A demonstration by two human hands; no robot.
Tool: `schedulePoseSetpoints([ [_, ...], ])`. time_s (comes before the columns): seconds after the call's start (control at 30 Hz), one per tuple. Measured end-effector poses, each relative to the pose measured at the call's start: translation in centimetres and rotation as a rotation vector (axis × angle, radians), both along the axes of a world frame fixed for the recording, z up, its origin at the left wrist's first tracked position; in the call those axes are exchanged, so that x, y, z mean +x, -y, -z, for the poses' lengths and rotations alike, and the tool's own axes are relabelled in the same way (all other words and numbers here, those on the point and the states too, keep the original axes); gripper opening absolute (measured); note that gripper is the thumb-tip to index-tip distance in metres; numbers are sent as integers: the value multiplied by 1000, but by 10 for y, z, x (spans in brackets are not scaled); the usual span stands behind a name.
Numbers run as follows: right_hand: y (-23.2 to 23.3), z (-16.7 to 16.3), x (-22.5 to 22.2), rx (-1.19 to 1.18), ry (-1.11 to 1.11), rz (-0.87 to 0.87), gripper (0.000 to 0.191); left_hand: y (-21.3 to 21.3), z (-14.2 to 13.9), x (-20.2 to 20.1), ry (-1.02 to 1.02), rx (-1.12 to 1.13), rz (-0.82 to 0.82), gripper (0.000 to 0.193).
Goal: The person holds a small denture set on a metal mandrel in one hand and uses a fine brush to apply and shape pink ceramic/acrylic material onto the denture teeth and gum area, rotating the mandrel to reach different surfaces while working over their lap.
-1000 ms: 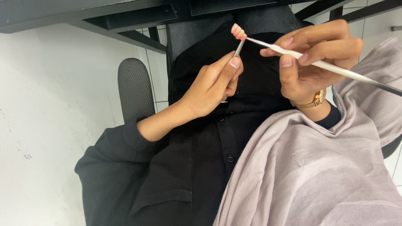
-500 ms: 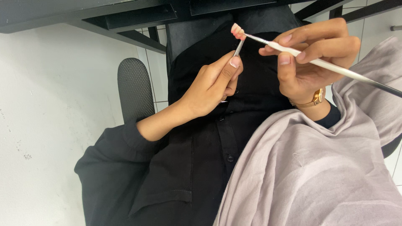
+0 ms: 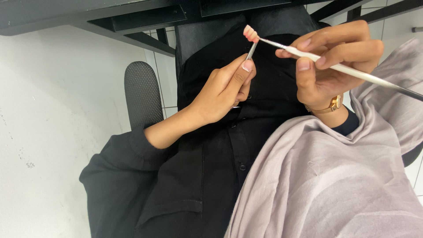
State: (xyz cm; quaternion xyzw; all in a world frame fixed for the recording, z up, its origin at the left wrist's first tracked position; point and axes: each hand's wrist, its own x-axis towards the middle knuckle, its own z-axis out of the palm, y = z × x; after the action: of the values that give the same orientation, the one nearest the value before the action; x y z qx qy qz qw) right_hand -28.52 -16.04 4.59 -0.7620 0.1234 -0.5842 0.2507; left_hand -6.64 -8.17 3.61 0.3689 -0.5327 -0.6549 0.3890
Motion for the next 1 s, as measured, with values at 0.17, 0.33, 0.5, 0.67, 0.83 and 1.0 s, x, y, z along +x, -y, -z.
schedulePoseSetpoints([
  [0.17, -2, -1, 0, 6, -26, 20, 23, 1, 0, 0, 6, 1, 6, 43],
  [0.33, -2, -3, 0, -1, -15, 50, 24, -1, -1, 1, -5, 1, 3, 42],
  [0.5, -3, -3, 1, 20, -10, 9, 21, 0, -1, 1, -4, 8, 0, 42],
  [0.67, -3, -3, 1, 24, -28, 14, 22, -1, -2, 1, -1, 1, 1, 42],
  [0.83, 2, -2, 1, -45, 2, 21, 21, -1, -2, 2, 2, -1, 0, 42],
  [1.0, -1, -2, 1, 17, 3, -14, 21, 0, -1, 0, 20, -19, -2, 43],
])
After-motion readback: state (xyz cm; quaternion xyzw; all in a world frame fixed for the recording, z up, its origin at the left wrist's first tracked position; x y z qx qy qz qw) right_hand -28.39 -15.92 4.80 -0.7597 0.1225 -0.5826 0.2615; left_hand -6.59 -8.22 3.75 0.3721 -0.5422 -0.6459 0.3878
